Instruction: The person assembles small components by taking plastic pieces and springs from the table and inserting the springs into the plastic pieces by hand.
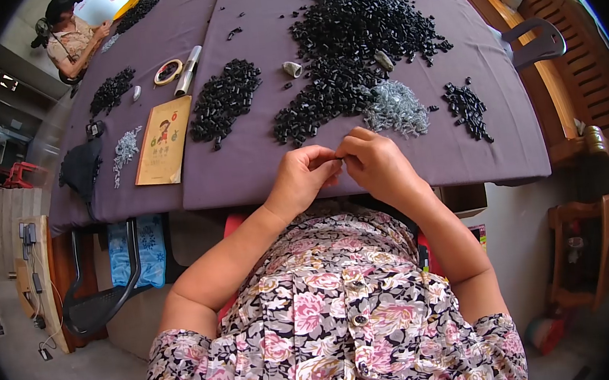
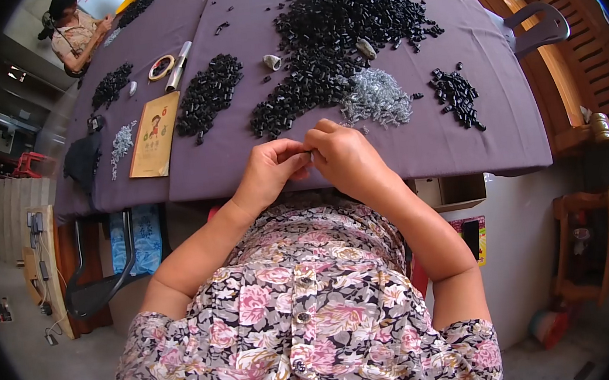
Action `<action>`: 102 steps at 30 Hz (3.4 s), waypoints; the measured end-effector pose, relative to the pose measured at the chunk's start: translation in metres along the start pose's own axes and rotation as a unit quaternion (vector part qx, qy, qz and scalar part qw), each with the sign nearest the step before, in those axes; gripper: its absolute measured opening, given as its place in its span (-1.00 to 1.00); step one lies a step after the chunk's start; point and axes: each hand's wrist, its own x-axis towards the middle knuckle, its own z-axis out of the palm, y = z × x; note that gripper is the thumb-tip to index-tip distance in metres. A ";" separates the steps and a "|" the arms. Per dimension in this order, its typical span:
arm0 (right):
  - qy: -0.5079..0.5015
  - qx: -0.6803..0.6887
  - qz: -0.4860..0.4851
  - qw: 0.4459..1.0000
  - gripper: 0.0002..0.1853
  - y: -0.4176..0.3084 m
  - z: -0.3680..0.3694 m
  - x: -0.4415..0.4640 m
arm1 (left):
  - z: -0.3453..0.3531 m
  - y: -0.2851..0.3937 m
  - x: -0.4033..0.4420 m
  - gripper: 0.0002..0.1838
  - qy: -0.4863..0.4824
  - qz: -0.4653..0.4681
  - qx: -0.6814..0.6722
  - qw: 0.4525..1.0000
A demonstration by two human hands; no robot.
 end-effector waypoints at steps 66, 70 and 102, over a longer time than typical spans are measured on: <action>0.031 0.012 0.005 0.999 -0.59 0.006 0.023 -0.007 | 0.013 0.007 -0.003 -0.73 0.046 -0.114 -0.169 0.978; 0.030 0.008 0.003 1.000 -0.59 0.008 0.024 -0.007 | 0.011 0.007 -0.003 -0.72 0.034 -0.109 -0.163 0.980; 0.042 0.056 0.004 0.998 -0.66 -0.003 0.004 -0.005 | 0.009 0.006 0.003 -0.77 0.050 -0.098 -0.148 0.983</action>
